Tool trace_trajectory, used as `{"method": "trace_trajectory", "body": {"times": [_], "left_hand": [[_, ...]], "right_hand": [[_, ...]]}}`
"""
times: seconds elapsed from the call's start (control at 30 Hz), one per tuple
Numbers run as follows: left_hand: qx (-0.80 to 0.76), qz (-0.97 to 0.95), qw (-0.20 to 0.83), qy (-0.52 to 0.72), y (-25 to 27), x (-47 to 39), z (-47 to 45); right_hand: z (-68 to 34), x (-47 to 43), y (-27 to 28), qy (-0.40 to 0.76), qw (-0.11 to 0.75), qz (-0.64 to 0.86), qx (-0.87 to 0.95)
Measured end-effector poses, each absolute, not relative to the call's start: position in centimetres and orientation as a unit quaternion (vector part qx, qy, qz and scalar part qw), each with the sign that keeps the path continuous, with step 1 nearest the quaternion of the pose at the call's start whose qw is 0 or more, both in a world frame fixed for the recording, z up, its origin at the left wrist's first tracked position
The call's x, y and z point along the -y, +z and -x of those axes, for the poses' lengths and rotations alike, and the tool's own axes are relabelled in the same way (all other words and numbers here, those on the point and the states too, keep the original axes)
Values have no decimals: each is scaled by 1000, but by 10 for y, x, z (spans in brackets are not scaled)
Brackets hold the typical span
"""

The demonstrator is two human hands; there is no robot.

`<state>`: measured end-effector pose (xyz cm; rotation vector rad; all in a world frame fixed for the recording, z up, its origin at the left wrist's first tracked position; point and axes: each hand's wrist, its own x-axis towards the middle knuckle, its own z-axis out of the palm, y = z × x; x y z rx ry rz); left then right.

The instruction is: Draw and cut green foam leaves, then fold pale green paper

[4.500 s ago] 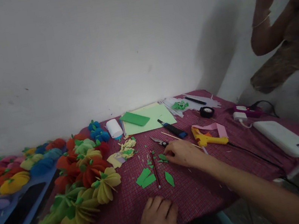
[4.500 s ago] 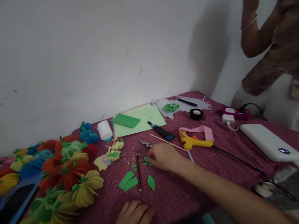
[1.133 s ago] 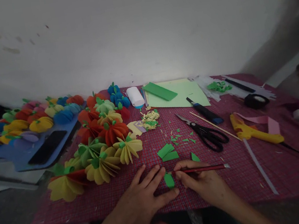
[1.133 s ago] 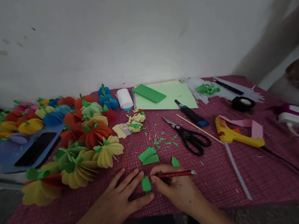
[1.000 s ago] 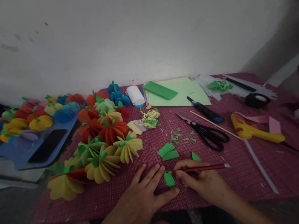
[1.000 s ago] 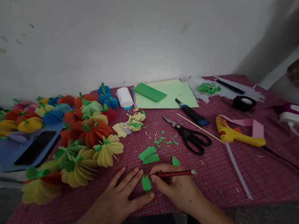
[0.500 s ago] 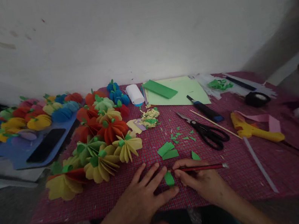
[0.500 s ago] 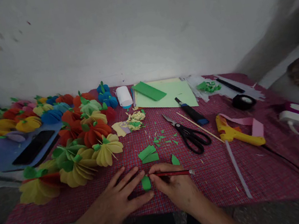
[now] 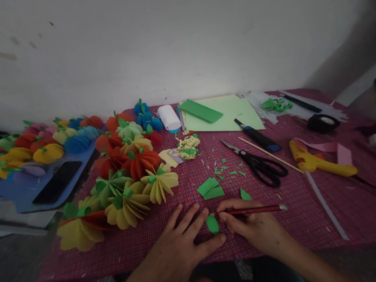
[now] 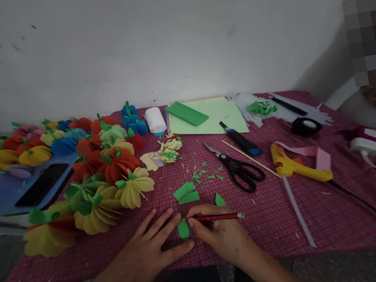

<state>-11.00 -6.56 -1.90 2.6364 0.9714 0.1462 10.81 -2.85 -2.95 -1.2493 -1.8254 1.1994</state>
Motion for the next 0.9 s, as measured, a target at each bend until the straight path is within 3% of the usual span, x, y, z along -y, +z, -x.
{"method": "trace_trajectory", "body": {"times": [0.9], "left_hand": [[-342, -926, 160, 31, -15, 67, 110]], "right_hand": [[-111, 27, -29, 478, 288, 477, 679]]}}
